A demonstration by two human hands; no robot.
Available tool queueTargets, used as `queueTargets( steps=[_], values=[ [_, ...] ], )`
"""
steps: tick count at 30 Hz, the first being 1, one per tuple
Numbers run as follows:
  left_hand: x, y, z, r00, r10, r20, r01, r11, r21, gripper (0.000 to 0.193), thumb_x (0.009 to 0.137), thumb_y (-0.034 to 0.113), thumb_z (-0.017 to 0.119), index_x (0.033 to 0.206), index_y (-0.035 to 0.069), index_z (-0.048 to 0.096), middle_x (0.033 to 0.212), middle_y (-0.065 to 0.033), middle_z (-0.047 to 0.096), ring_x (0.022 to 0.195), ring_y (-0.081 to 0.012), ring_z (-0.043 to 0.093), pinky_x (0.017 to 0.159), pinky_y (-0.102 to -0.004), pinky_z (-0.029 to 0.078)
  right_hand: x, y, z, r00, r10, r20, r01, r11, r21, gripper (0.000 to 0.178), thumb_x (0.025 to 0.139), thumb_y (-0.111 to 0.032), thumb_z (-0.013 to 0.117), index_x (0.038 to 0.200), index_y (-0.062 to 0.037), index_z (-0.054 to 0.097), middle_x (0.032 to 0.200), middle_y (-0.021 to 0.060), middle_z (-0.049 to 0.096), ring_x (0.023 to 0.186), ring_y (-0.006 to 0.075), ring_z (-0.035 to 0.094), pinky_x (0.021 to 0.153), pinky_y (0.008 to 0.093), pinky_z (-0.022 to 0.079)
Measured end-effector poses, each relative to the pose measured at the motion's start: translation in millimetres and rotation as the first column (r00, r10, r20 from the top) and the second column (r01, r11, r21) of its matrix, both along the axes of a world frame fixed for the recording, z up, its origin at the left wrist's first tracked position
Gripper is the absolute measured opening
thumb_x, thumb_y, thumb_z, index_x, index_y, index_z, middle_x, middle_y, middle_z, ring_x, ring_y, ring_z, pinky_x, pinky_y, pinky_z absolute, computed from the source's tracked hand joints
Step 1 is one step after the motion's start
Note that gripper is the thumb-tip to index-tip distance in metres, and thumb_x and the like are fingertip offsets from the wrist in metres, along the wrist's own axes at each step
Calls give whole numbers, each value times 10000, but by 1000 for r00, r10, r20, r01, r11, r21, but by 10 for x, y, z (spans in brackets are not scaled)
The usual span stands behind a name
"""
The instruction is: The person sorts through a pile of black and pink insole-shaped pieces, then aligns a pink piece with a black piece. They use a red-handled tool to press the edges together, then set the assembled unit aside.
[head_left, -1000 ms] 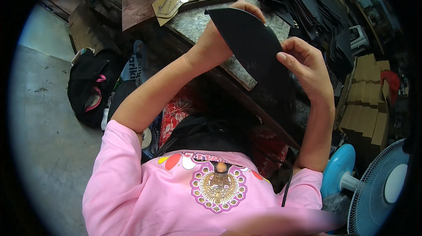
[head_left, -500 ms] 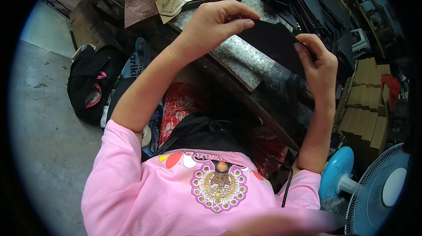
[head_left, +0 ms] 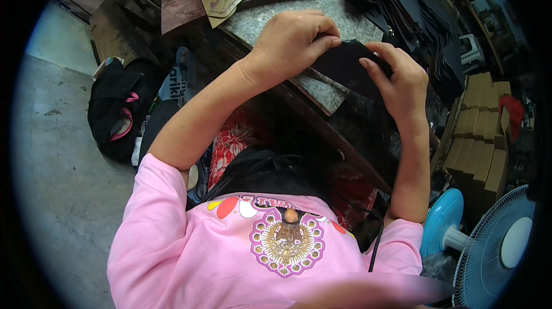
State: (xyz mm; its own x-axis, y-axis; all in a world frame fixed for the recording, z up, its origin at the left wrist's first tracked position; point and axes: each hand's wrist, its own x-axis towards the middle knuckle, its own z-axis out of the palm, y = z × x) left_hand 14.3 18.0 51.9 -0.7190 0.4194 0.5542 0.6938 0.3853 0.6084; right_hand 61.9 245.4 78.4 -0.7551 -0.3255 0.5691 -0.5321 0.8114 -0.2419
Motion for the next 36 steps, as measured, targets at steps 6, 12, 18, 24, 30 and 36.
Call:
queueTargets(
  steps=[6, 12, 18, 24, 30, 36],
  values=[
    [-70, -29, 62, 863, -255, 436, 164, 958, 236, 249, 957, 217, 701, 1039, -15, 740, 918, -3, 713, 845, -55, 620, 766, -220, 491, 4, -23, 16, 998, 57, -20, -57, 998, 8, 193, 805, -162, 788, 975, -126, 703, 828, 41, 694, 750, 229, 685, 666, 345, 538],
    [-76, -60, 140, 734, -333, 591, 241, 942, 232, 218, 922, 224, 700, 985, 18, 736, 831, 44, 646, 781, -16, 559, 697, -185, 430, 29, -104, 12, 996, 87, -9, -88, 996, -19, 191, 792, -141, 781, 965, -117, 704, 875, 40, 702, 787, 246, 687, 692, 357, 543],
    [-65, 7, 73, 747, -317, 584, 184, 943, 276, 172, 894, 202, 667, 880, 33, 693, 769, 75, 573, 729, -12, 490, 664, -191, 390, 33, -141, 21, 969, 167, -181, -134, 974, 181, 158, 785, -161, 786, 924, -124, 719, 847, 30, 682, 808, 222, 668, 656, 347, 517],
    [-43, 29, 49, 821, -273, 500, 152, 951, 270, 189, 926, 205, 703, 955, 19, 722, 805, 60, 619, 785, -11, 529, 697, -197, 427, 11, -117, 11, 970, 126, -206, -96, 984, 149, 129, 801, -156, 782, 898, -102, 716, 813, 42, 678, 751, 239, 673, 645, 344, 516],
    [65, -11, 41, 971, -142, 191, 100, 972, 213, 166, 904, 118, 754, 1024, 4, 743, 827, 12, 657, 789, -55, 601, 715, -216, 494, -37, -18, 20, 985, 74, -157, -72, 997, 19, 136, 818, -143, 781, 917, -75, 717, 835, 65, 702, 749, 267, 690, 653, 344, 534],
    [36, 55, 44, 993, -94, -68, 99, 992, 82, 147, 901, 81, 742, 1016, -10, 734, 844, -49, 669, 767, -94, 625, 690, -248, 508, -27, -11, 22, 982, 83, -172, -78, 996, 38, 139, 815, -146, 783, 910, -70, 716, 825, 66, 698, 743, 267, 686, 655, 347, 530]
  ],
)
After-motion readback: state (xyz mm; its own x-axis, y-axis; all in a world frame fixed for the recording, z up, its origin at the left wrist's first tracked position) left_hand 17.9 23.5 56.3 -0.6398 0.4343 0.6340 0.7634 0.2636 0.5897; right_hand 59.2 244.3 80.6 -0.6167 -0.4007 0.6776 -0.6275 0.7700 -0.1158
